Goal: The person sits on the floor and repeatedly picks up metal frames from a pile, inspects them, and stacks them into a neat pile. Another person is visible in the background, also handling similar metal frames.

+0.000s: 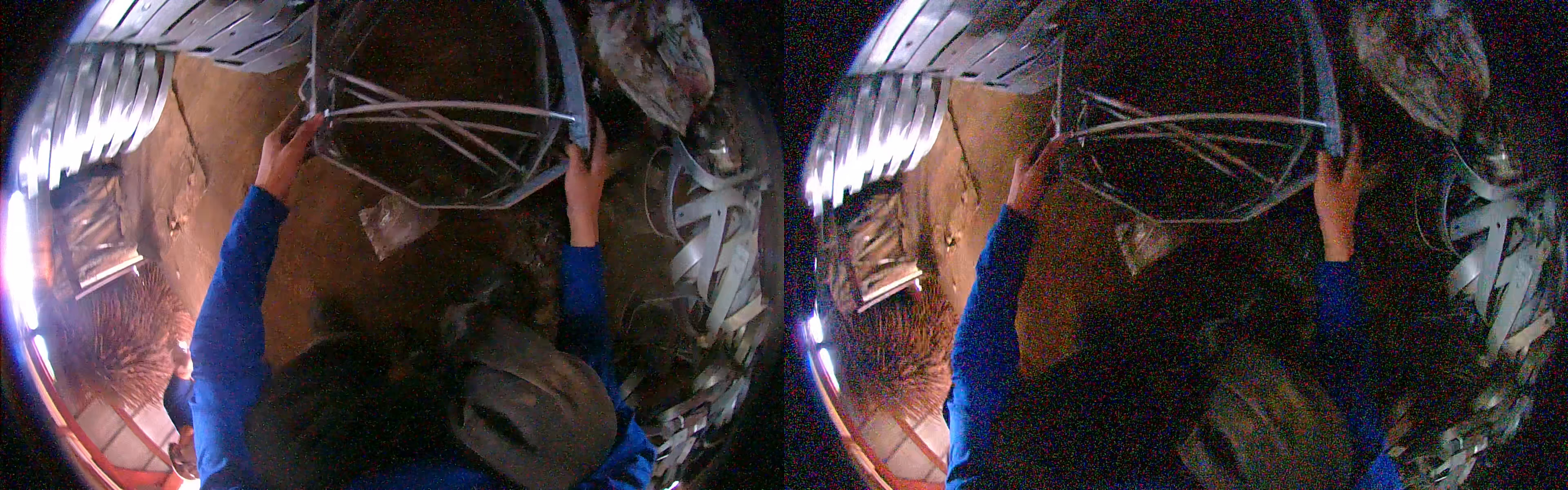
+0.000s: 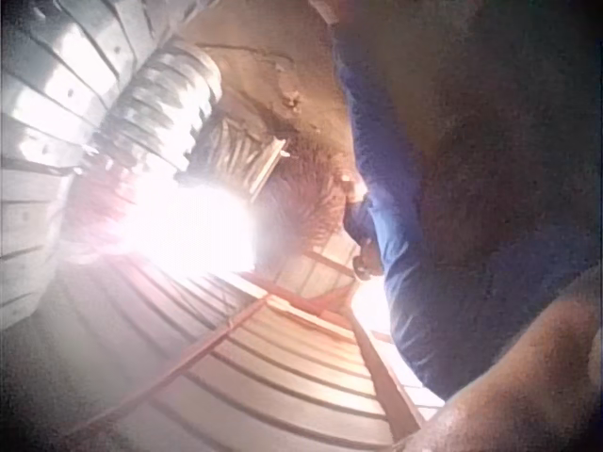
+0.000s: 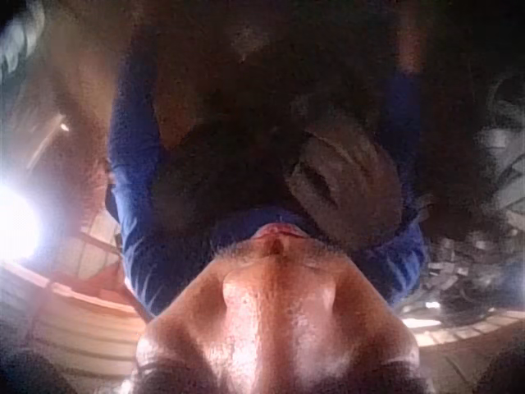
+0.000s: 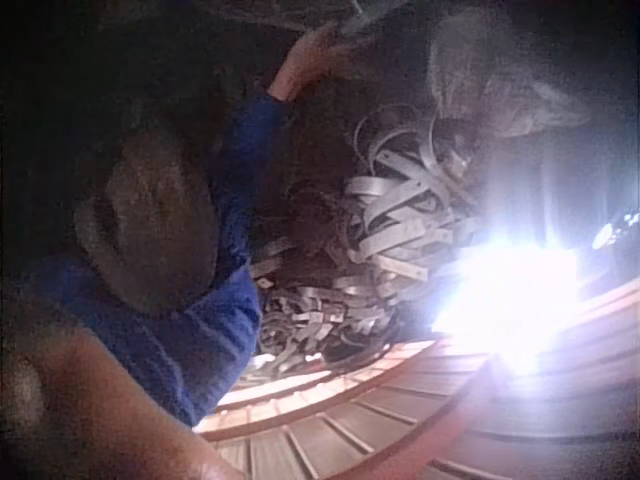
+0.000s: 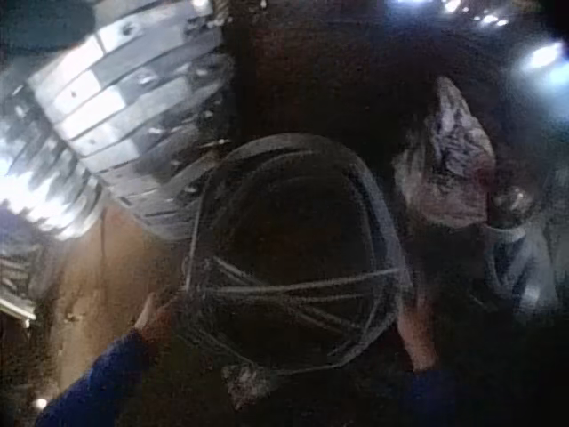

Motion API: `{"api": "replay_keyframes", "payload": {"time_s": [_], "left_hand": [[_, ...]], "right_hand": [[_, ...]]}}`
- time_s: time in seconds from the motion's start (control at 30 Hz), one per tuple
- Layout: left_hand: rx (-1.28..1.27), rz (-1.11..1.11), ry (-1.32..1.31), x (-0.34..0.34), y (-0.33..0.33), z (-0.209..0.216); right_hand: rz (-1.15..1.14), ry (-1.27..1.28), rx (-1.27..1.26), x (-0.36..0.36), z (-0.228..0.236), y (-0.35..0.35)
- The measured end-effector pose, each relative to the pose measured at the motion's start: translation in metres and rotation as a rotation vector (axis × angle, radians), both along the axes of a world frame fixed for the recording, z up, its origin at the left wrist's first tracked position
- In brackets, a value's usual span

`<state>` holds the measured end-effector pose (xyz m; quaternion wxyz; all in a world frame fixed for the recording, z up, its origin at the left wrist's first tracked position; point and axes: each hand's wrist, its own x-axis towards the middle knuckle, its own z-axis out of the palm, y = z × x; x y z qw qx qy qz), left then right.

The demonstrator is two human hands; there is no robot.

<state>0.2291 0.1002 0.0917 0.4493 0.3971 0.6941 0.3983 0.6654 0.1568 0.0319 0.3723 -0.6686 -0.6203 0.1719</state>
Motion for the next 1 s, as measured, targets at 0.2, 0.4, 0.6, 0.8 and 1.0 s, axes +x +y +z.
{"api": "replay_keyframes", "payload": {"time_s": [0.2, 0.4, 0.6, 0.8, 1.0], "left_hand": [[-0.066, 0.031, 0.673, 0.019, 0.002, 0.022], [-0.019, -0.012, 0.85, 0.022, 0.008, 0.026], [0.092, -0.058, 0.709, 0.003, 0.011, 0.013], [0.176, -0.175, 0.75, -0.017, 0.019, -0.001], [0.052, -0.104, 0.54, 0.011, 0.017, 0.027]], "right_hand": [[0.099, 0.101, 0.135, -0.008, -0.002, 0.008], [0.062, 0.014, 0.122, -0.01, 0.007, 0.004], [0.072, 0.073, 0.123, -0.009, 0.007, 0.003], [0.075, 0.059, 0.145, -0.014, 0.013, 0.0], [0.045, 0.044, 0.148, -0.01, 0.003, 0.001]]}}
